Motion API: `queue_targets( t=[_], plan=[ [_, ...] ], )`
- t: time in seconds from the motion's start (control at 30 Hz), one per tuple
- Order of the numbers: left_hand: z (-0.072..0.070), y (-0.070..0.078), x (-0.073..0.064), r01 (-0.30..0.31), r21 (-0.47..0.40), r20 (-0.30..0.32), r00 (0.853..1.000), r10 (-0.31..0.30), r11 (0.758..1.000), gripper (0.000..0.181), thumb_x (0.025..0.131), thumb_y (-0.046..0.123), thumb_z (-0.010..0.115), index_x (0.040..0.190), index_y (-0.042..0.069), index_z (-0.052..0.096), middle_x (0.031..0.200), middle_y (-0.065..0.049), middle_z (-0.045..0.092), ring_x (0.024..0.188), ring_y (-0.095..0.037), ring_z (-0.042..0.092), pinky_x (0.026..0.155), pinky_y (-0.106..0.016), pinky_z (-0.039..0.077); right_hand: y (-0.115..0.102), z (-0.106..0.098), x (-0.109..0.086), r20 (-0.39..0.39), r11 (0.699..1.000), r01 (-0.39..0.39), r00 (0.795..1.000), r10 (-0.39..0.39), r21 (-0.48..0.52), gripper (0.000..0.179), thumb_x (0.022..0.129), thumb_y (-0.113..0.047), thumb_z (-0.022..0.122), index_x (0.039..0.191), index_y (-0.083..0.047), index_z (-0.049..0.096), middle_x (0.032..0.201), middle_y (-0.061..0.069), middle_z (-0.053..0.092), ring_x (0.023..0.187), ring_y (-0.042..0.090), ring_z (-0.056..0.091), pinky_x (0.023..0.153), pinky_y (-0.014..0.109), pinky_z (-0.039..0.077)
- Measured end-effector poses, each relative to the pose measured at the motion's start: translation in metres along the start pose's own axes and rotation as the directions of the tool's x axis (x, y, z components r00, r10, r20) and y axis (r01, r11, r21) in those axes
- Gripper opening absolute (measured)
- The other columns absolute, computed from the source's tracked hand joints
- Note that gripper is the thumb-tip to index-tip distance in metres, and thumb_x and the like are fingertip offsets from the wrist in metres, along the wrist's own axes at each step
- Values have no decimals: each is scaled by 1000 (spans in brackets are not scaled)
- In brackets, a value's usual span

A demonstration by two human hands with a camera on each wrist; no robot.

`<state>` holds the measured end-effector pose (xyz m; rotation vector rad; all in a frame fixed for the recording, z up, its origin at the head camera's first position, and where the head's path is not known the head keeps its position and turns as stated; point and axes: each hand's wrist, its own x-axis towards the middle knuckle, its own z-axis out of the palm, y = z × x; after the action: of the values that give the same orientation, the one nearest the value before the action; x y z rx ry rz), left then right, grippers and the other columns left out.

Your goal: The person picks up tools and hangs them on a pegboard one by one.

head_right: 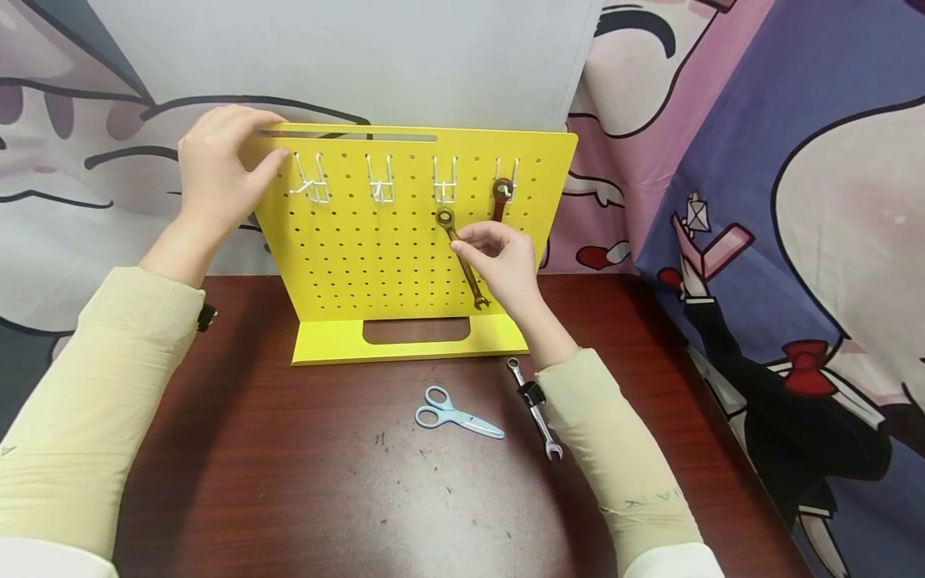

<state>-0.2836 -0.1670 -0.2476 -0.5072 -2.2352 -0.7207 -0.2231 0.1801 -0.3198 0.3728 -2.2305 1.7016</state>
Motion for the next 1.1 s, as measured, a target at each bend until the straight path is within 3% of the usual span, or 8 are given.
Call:
queue_targets(
  t=[0.2,0.4,0.73,1.1],
  plan=[
    [-1,1,0,1,-4,-2,1000,-1,1000,29,99,11,74,127,5,74,128,-14,76,126,-35,65,113,-48,50,-6,10,6,-58,997,11,998,-6,79,14,93,-2,78,104,6,76,80,-20,73,77,2,64,68,18,51],
    [0,1,-1,1,3,2,1000,-1,1000,29,99,11,74,127,4,74,128,-15,75,127,-35,64,114,-48,49,-2,18,16,-96,987,-69,992,84,144,7,93,-5,79,99,-5,79,80,-19,74,78,2,66,73,18,54],
    [2,0,-1,0,0,3,1000,0,1000,29,99,11,74,128,3,73,128,-16,75,127,-35,64,114,-47,49,10,31,29,-143,962,-155,971,190,223,8,93,-5,80,95,-13,79,80,-16,73,76,2,66,74,17,56],
    [2,-1,-1,-5,-6,-6,1000,5,1000,29,99,11,74,127,4,74,128,-16,75,127,-35,64,114,-47,49,5,44,33,-205,956,-200,948,245,214,10,94,-5,79,103,-2,79,79,-14,70,74,3,62,73,16,56]
  ],
)
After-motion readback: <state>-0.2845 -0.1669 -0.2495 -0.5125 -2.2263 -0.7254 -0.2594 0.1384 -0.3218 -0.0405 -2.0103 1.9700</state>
